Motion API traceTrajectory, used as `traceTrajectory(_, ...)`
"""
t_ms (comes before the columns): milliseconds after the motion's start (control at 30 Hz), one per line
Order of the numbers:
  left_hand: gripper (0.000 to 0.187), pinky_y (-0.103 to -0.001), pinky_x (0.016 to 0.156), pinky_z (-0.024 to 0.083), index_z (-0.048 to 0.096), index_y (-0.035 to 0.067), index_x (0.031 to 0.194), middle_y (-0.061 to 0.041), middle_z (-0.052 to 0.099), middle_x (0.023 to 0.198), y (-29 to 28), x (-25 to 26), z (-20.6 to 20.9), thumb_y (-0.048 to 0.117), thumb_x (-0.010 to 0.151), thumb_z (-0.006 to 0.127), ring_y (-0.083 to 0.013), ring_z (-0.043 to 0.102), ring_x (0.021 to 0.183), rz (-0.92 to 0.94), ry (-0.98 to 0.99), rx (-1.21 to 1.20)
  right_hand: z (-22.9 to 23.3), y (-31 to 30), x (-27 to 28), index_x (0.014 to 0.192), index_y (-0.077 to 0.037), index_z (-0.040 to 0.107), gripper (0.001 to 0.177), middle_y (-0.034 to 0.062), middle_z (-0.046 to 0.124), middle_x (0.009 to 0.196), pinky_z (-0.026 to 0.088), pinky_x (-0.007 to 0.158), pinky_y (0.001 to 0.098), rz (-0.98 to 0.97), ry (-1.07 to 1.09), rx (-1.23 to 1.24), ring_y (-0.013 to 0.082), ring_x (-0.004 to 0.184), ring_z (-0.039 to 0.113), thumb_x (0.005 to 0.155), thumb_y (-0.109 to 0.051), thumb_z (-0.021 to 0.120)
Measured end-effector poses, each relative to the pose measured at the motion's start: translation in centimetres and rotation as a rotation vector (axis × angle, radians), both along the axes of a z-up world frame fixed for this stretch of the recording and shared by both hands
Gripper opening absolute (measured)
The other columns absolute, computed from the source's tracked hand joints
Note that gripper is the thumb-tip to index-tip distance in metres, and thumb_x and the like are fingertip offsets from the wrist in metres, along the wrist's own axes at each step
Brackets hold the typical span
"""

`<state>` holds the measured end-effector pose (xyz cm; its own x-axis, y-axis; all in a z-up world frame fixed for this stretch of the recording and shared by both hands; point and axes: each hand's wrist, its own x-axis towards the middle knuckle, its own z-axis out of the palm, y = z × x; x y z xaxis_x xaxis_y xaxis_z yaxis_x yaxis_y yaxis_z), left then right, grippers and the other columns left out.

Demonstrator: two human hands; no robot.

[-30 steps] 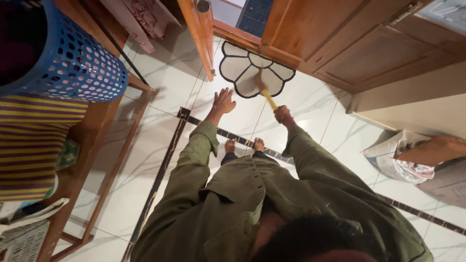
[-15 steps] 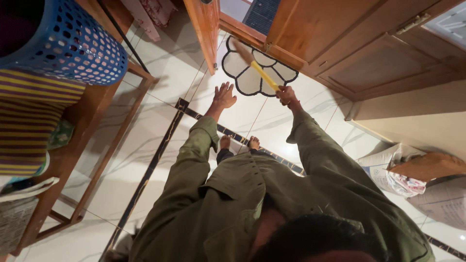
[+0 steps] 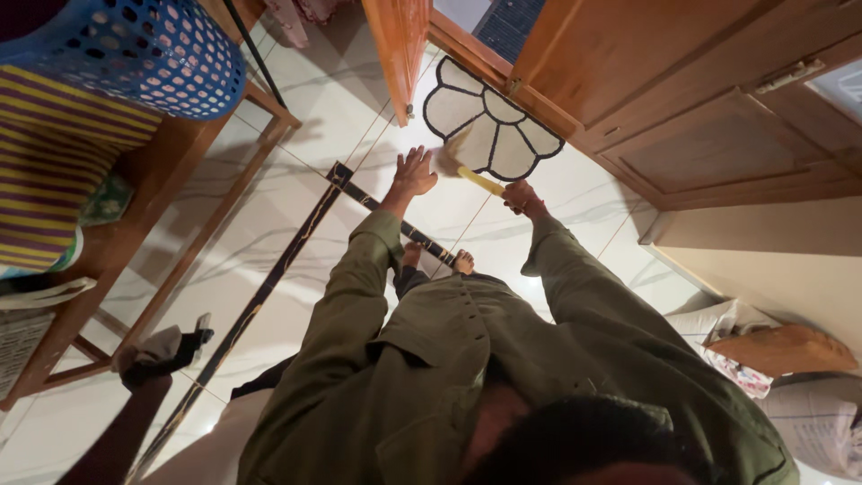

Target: The person sweeps a tiled floor using a broom, moving dust and debris across the white surface and over decorative floral tiles.

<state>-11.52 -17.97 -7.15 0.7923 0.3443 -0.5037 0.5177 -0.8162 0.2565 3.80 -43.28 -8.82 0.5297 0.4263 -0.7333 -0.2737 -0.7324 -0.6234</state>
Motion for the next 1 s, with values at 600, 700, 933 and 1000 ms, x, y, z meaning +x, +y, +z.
traceTrajectory(600,0.075,-0.056,0.127,0.011,0.028,0.009,0.161,-0.014,0.019,0.171,-2.1,-1.8,-1.2,0.041,0.098,0.054,-0.0324,0.016,0.158,0.122,-0.031,-0.024,0.2,1.3,2.3,0.097,0.005,0.066,0.019,0.0089,0.062,0.069,0.040,0.039,0.0307,0.095,-0.299,0.119,0.0140,0.048,0.054,0.091,-0.013,0.063)
traceTrajectory(700,0.075,-0.056,0.127,0.011,0.028,0.010,0.161,-0.013,0.019,0.170,-2.2,-2.4,-1.0,0.041,0.098,0.053,-0.0315,0.015,0.158,0.150,-0.033,-0.026,-0.1,1.6,0.0,0.095,0.005,0.067,0.018,0.0095,0.062,0.067,0.040,0.039,0.0316,0.122,-0.149,0.016,0.0151,0.047,0.054,0.090,-0.011,0.063)
traceTrajectory(933,0.071,-0.055,0.130,0.011,0.030,0.011,0.161,-0.012,0.021,0.172,-1.8,-4.1,-1.1,0.042,0.101,0.052,-0.0306,0.017,0.159,0.167,-0.013,-0.029,0.2,1.2,-2.6,0.108,0.006,0.073,0.027,0.0081,0.060,0.069,0.039,0.041,0.0287,0.328,0.029,-0.019,0.0122,0.048,0.049,0.092,-0.012,0.062)
traceTrajectory(1000,0.063,-0.056,0.133,0.014,0.037,0.013,0.163,-0.013,0.026,0.175,-1.4,-4.9,-1.1,0.037,0.106,0.047,-0.0321,0.023,0.161,0.171,-0.032,0.000,0.4,1.3,-2.7,0.117,0.000,0.069,0.030,0.0075,0.064,0.070,0.038,0.039,0.0288,0.277,0.027,0.063,0.0120,0.047,0.049,0.091,-0.013,0.063)
